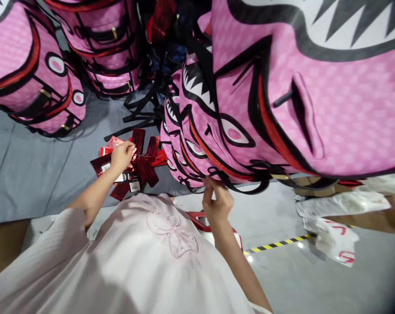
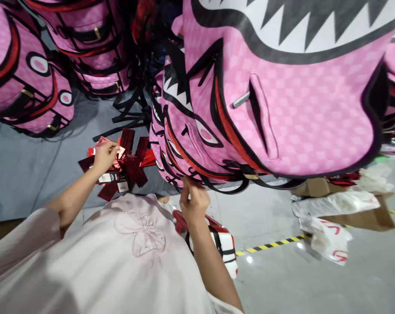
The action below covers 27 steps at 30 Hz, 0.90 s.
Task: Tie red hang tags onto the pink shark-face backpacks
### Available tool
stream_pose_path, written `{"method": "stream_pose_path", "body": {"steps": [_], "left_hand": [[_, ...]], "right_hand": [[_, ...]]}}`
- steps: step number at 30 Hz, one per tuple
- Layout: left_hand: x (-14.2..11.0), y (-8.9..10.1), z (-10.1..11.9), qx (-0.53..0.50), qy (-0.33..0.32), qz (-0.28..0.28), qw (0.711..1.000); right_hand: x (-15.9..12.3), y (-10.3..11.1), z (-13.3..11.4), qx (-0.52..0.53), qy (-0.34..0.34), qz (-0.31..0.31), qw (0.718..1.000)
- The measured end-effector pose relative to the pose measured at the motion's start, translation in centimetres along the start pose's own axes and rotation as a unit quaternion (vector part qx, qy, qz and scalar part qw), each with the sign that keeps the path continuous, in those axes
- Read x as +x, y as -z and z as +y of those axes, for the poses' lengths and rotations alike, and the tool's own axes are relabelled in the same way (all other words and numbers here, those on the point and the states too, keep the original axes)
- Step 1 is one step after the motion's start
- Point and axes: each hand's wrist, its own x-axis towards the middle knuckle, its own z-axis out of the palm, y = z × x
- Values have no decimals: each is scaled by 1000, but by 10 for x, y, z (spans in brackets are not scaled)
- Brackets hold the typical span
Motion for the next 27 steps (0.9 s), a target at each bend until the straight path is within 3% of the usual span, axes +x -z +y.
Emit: {"method": "stream_pose_path", "body": {"steps": [3, 6, 9, 11, 13, 16, 18, 23, 27], "left_hand": [[-27, -2, -29, 105, 36, -58, 992], [-51, -15, -35, 181, -28, -74, 980], [-60, -26, -39, 204, -49, -12, 978], [-56, -28, -47, 181, -47, 30, 982], [-48, -27, -58, 158, -55, 11, 986], [-33, -23, -72, 156, -75, -84, 981], [-26, -21, -78, 159, -95, -119, 976], [-18, -10, -82, 128, -167, -140, 967], [-10, 0, -83, 129, -153, -173, 964]], "right_hand": [[-11, -32, -23, 88, -10, -128, 988], [-14, -76, -47, 150, -38, -291, 944], [-8, -120, -69, 148, -68, -420, 893], [-1, -144, -83, 127, -77, -472, 869], [8, -163, -96, 116, -71, -489, 861], [22, -187, -111, 97, -54, -495, 862], [29, -202, -117, 67, -52, -512, 855], [33, -225, -116, 34, -67, -529, 845], [28, -229, -114, 32, -82, -510, 856]]}}
